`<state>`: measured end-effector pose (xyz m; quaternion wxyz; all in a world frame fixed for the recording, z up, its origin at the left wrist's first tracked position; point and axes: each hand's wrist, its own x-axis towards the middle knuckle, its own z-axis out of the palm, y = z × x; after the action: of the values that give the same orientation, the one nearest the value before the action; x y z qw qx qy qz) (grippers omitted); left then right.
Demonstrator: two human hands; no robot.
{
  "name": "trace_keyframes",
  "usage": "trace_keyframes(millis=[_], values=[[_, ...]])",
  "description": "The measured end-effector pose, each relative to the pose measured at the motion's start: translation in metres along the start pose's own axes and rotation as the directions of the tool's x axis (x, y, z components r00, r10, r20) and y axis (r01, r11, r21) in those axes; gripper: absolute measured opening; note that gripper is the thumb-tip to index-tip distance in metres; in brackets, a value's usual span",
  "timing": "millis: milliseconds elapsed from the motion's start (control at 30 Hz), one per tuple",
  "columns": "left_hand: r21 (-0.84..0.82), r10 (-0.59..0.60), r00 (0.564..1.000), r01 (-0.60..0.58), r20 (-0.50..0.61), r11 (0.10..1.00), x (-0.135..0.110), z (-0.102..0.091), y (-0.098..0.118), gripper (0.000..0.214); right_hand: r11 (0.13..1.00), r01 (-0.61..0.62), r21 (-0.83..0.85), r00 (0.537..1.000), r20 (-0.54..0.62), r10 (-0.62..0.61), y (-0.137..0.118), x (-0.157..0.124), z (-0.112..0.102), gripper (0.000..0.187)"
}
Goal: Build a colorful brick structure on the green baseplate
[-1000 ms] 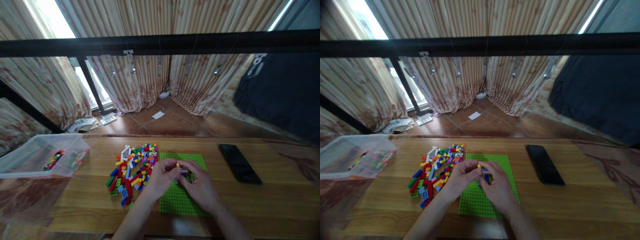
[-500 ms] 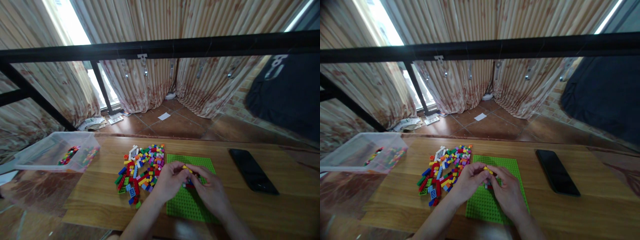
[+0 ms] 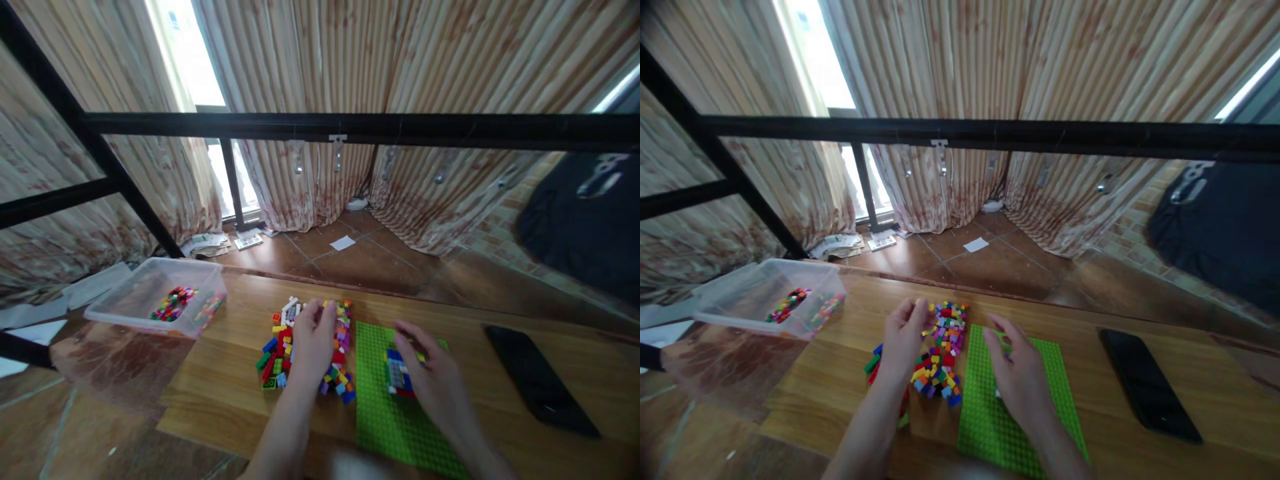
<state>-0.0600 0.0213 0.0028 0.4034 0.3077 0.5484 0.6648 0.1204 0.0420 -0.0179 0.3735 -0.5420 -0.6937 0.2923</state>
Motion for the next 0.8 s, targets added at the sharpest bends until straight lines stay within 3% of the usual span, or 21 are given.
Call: trace_keyframes(millis=[133,167,267,367,533,800], values=[[-0.233,-0.043,0.956,-0.027,-0.289,0.972,0.018,-0.042,0.018,0.031,0.969,0.203,-0.141,0.97,0.164,-0.179,-0.033,0.05,0.049,0.048],[-0.283,-0.061,0.942,-0.037,-0.331,0.958,0.02,-0.05,0.021,0.032,0.954,0.203,-0.222,0.969,0.183,-0.164,-0.036,0.062,0.063,0.048],[-0.367,-0.09,0.927,-0.054,-0.364,0.929,0.021,-0.065,0.028,0.034,0.925,0.179,-0.336,0.968,0.226,-0.106,-0.033,0.082,0.099,0.047],[-0.392,-0.095,0.935,-0.05,-0.342,0.918,0.02,-0.072,0.032,0.035,0.912,0.201,-0.357,0.959,0.262,-0.109,-0.025,0.08,0.121,0.045],[-0.404,-0.098,0.927,-0.061,-0.363,0.913,0.021,-0.084,0.036,0.035,0.899,0.232,-0.37,0.95,0.285,-0.128,-0.022,0.057,0.131,0.042],[-0.42,-0.096,0.928,-0.07,-0.361,0.905,0.02,-0.093,0.038,0.032,0.926,0.25,-0.283,0.937,0.312,-0.157,-0.034,0.024,0.126,0.042]])
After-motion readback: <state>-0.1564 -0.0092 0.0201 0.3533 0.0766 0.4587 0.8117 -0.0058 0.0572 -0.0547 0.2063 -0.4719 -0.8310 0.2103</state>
